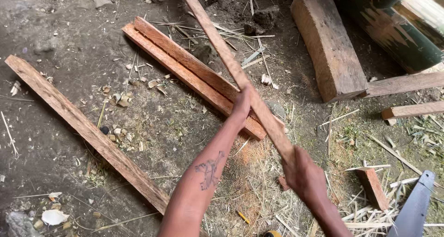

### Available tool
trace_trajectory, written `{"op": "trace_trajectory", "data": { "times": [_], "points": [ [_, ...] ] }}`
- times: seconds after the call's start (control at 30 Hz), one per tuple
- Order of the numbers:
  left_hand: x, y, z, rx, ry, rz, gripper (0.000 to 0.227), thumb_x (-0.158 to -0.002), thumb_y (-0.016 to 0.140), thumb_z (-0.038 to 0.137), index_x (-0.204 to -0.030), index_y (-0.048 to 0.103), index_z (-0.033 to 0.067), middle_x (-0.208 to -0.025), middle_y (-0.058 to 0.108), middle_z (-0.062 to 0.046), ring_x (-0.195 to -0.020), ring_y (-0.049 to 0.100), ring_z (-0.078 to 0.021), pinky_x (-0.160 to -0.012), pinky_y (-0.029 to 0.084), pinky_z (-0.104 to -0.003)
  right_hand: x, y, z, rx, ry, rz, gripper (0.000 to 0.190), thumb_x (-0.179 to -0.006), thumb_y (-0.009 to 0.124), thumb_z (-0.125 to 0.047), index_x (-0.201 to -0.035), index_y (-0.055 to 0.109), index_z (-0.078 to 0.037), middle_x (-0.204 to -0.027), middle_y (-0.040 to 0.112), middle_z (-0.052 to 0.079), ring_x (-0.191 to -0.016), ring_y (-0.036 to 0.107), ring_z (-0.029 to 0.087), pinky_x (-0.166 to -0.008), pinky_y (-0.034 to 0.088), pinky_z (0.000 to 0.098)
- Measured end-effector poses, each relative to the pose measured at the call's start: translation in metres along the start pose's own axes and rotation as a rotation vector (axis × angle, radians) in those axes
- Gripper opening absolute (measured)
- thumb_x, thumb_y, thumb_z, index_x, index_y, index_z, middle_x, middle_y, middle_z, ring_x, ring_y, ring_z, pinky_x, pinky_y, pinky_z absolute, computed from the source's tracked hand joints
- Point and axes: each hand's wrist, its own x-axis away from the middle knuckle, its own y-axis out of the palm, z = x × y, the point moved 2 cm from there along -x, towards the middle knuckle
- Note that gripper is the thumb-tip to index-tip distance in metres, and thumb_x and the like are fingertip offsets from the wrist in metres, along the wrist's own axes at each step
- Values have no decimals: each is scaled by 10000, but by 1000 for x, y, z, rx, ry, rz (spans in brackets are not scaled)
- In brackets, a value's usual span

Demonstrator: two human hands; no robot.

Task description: The person measures and marks wooden planks, then saws them to length. They retrieve nails and a hammer, then assemble the cut pieces into a rectangular wooden frame by hammering nails at the joints. The completed frame is lifted and set aside.

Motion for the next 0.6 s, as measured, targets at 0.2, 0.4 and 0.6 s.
{"op": "trace_trajectory", "data": {
  "times": [0.2,0.4,0.6],
  "points": [
    [32,16,22,-131,50,-115,417,-1009,535,337,-1250,562,-2,-1142,634,-144,-1024,680,-198,-856,628,-318,-72,-27,68,-1246,244,-294,534,-926,622,-248,-1297,527,124,-1034,706,289,-761,729,299,-568,619,363],
    [48,37,-7,-252,-18,-165,424,-1006,509,303,-1364,527,77,-1167,655,-82,-1039,677,-167,-858,591,-284,-80,-30,86,-1456,206,-352,552,-933,604,-256,-1310,498,132,-1012,691,274,-776,724,293,-575,613,385],
    [44,42,-47,-244,41,-191,377,-989,545,238,-1224,620,-47,-1004,721,-105,-912,740,-167,-779,633,-291,-102,-53,87,159,-99,170,370,-961,648,-389,-1213,634,-118,-916,728,161,-813,719,356,-700,574,499]
  ]
}}
